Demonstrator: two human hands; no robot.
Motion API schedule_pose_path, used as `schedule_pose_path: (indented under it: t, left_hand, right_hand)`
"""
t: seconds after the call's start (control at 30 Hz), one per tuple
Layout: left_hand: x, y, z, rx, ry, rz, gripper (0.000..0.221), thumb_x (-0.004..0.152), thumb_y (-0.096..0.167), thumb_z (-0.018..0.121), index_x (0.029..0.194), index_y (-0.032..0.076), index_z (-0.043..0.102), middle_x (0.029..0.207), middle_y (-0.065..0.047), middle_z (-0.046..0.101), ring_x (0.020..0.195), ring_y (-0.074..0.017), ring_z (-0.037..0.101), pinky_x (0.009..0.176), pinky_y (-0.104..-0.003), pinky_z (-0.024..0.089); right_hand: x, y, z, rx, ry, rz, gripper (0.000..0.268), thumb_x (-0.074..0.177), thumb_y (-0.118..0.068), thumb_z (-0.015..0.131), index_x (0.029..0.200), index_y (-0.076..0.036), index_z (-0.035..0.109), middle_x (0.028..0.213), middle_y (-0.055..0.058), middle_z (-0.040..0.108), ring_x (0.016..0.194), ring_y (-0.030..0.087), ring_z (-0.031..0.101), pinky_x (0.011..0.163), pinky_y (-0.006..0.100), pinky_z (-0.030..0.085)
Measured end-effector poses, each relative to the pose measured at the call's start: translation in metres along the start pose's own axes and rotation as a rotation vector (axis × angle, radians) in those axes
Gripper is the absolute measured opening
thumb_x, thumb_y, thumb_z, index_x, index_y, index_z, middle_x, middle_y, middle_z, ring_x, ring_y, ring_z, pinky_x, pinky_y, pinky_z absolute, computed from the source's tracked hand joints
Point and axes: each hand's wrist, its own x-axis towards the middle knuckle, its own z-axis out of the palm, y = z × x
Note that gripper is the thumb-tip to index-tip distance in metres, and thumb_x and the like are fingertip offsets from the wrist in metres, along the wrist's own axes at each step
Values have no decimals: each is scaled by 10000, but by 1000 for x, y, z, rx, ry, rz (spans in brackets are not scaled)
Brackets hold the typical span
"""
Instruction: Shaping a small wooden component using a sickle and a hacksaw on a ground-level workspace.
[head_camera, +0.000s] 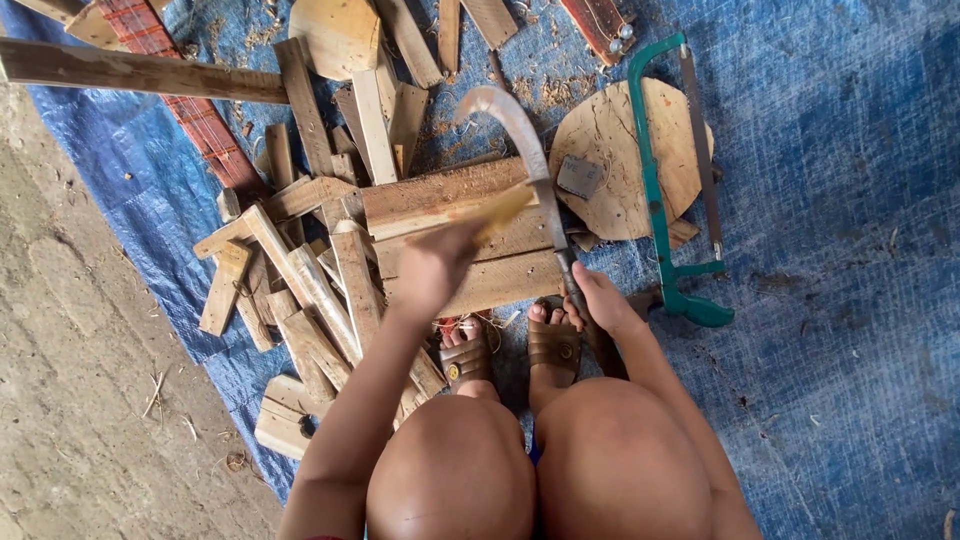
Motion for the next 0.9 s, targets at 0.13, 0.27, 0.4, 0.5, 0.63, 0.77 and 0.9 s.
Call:
schedule_pose_path:
  t: [0.13,0.27,0.4,0.5,0.63,0.77,0.9]
  left_hand:
    - [-58,-10,60,157,-40,276,301,1019,300,639,1298,220,718,1135,-154,759,1050,-285,752,779,-332,625]
    - [-90,-4,87,262,-10,432,431,940,245,647,1352,125,674,1297,-219,677,1212,-373,670,896,-419,581]
    - [-113,-18,107,203,-146,413,574,854,416,773,1310,87,654,1505,-204,553,1429,-372,497,1105,-585,408]
    - [-97,-21,94,250,-294,62,746,918,557,698,1517,152,515,1603,-179,440,1527,-353,345,1174,-600,365]
    - [-63,-39,76,263,-376,-386,1151,846,756,672,1671,141,156,1703,-256,169,1568,-448,144,1212,-648,267]
    - [-56,-46,82,127,-413,-511,1259,756,637,834,1663,76,166,1708,-278,6,1571,-496,-3,1212,-685,209]
    - [-44,-44,79,165,-439,-660,1468,579,646,942,1680,138,114,1717,-218,-139,1572,-432,-160,1201,-732,19]
  right_hand:
    - [-7,-9,-14,-2,31,-59,683,1113,-557,343,840,0,628,521,146,579,371,257,602,449,440,581]
    - [-16,-17,-22,-41,107,-79,658,1128,-535,345,850,-10,626,525,134,574,381,247,597,458,428,573]
    - [-20,-15,-21,-55,116,-67,665,1133,-537,323,863,-12,629,541,128,573,398,248,603,475,434,578]
    - [-22,-10,-15,-36,142,-63,651,1141,-505,316,865,-2,624,548,135,577,397,237,605,456,409,572]
    - [-24,-7,-13,-48,142,-50,649,1138,-512,316,864,-10,622,549,132,580,395,236,606,447,406,569]
    - [-19,-9,-13,-88,140,-50,642,1134,-504,354,838,-4,626,531,141,581,381,239,600,430,407,557]
    - [-18,2,-16,-84,116,-87,636,1139,-482,354,807,-17,633,516,134,577,361,229,586,400,383,541]
